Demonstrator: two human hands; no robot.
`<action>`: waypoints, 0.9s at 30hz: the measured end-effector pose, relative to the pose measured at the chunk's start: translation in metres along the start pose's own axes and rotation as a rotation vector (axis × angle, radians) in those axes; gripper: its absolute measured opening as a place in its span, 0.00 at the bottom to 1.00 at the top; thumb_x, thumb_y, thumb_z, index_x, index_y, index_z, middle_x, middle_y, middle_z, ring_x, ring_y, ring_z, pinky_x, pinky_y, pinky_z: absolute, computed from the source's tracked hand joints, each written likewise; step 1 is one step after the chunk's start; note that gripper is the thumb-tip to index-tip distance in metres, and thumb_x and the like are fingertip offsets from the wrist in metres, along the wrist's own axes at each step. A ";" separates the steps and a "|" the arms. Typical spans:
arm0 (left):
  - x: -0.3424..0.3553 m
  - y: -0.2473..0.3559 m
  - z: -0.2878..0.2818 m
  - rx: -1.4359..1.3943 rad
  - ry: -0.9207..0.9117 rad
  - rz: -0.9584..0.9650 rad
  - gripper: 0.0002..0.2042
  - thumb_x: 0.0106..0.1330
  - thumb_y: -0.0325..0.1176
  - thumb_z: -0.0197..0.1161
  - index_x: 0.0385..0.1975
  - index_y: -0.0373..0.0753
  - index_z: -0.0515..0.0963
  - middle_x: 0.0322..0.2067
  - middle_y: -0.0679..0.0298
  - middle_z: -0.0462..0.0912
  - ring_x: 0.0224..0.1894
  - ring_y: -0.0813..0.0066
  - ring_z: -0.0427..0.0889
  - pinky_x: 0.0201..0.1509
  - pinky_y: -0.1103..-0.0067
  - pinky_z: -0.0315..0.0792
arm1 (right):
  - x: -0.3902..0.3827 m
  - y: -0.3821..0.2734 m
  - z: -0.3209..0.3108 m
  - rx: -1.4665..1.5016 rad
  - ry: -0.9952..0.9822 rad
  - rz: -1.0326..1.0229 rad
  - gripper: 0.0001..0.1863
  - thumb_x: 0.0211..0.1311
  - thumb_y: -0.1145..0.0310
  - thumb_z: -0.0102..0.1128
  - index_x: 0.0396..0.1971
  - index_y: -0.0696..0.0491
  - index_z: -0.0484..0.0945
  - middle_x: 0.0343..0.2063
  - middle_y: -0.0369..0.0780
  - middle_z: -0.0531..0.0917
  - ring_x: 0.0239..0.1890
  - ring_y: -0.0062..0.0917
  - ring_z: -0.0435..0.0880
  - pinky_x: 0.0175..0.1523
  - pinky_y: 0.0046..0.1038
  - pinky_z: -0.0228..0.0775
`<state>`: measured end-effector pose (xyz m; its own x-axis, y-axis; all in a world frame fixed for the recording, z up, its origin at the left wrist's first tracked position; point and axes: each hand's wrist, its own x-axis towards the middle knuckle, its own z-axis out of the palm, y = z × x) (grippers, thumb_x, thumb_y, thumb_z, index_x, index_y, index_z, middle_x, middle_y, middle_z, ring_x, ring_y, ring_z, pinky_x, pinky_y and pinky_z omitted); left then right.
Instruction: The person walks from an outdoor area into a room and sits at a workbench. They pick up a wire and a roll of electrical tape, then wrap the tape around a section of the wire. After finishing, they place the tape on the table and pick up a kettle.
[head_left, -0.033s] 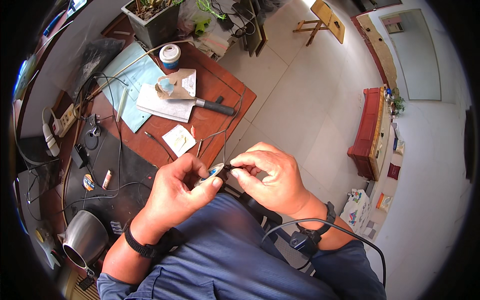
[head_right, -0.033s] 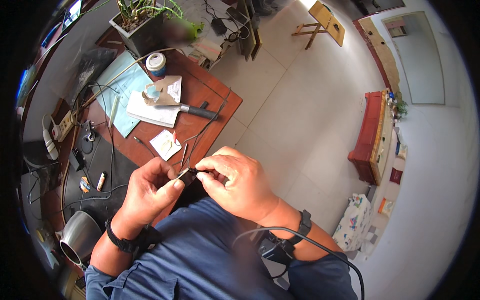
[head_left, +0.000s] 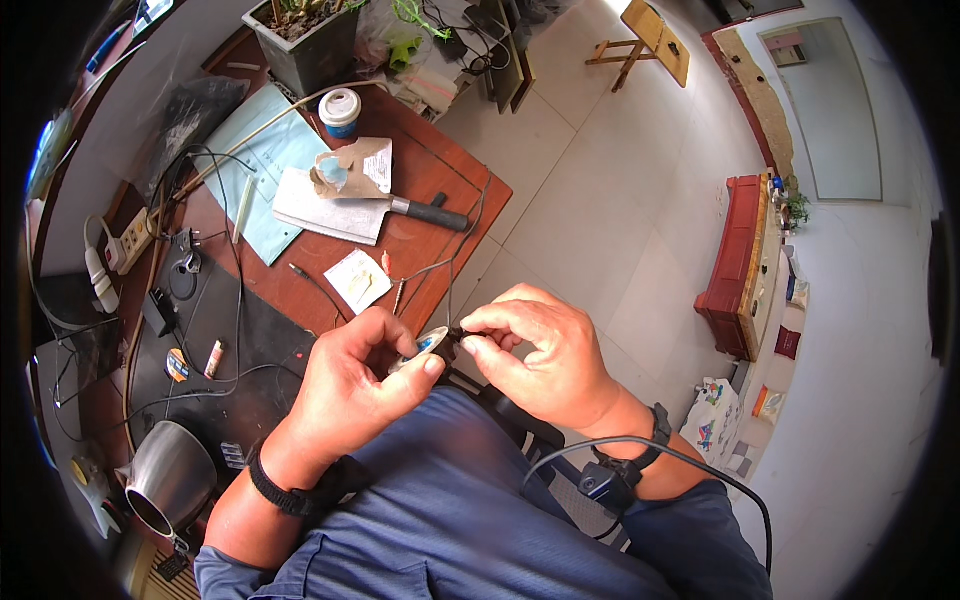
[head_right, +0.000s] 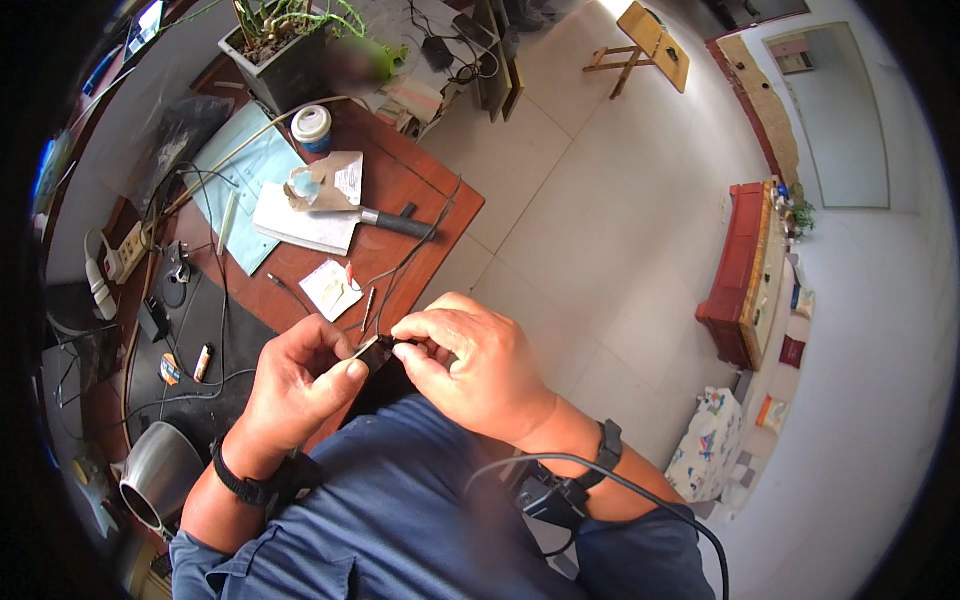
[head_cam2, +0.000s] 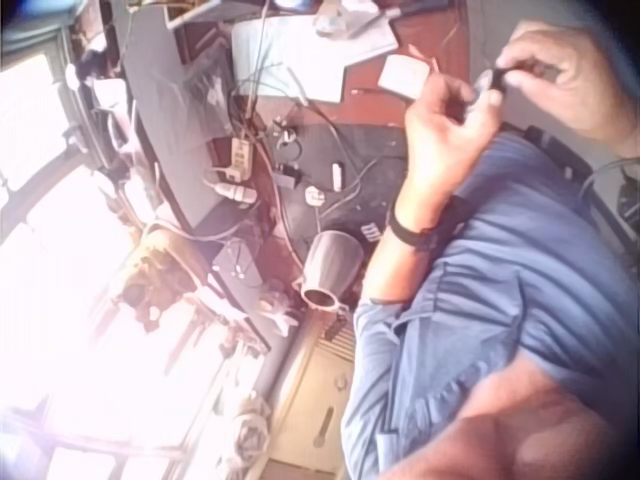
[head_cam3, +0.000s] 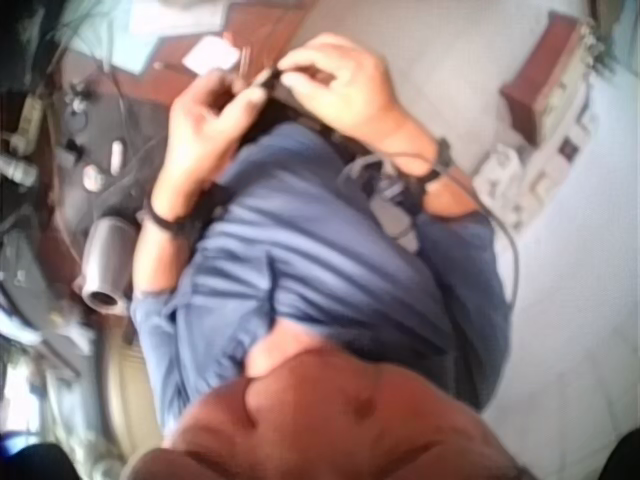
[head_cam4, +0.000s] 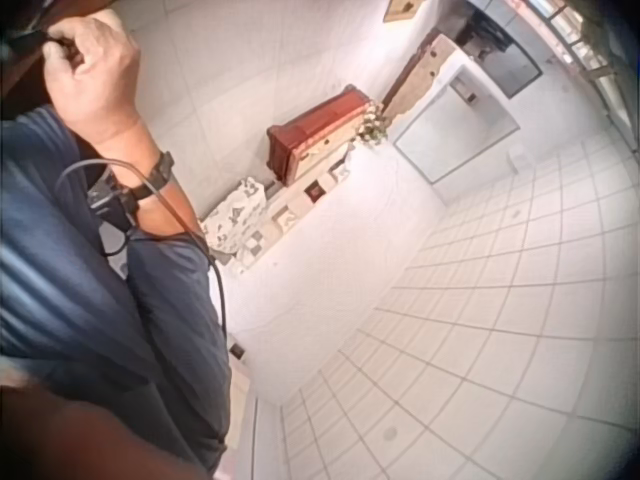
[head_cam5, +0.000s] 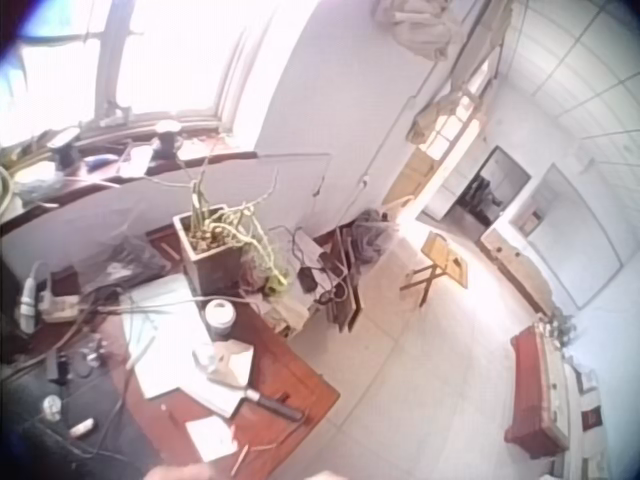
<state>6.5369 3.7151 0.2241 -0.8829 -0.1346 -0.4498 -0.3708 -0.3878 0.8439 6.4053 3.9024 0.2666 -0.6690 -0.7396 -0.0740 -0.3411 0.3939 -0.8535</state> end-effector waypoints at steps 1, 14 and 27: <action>0.000 0.000 0.000 0.002 -0.004 0.000 0.13 0.67 0.34 0.78 0.34 0.37 0.77 0.25 0.77 0.77 0.28 0.94 0.71 0.30 0.87 0.65 | 0.000 0.001 0.001 0.003 0.009 0.002 0.10 0.60 0.82 0.72 0.41 0.58 0.87 0.34 0.39 0.86 0.33 0.22 0.88 0.39 0.23 0.83; -0.001 0.015 0.004 -0.181 -0.134 0.023 0.14 0.81 0.43 0.63 0.51 0.39 0.75 0.31 0.67 0.84 0.31 0.85 0.81 0.33 0.88 0.69 | -0.001 0.007 0.001 -0.128 0.036 -0.060 0.11 0.56 0.84 0.72 0.39 0.57 0.87 0.33 0.40 0.86 0.32 0.23 0.88 0.36 0.24 0.82; 0.011 0.003 0.013 -0.233 -0.160 0.093 0.16 0.81 0.29 0.59 0.64 0.35 0.75 0.41 0.67 0.85 0.41 0.84 0.83 0.38 0.85 0.75 | -0.010 0.016 -0.007 0.902 -0.195 0.630 0.12 0.78 0.67 0.63 0.50 0.60 0.81 0.41 0.41 0.89 0.38 0.25 0.90 0.40 0.22 0.82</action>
<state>6.5225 3.7241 0.2251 -0.9511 -0.0409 -0.3063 -0.2265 -0.5821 0.7810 6.4018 3.9207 0.2571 -0.4115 -0.6512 -0.6376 0.6799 0.2466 -0.6906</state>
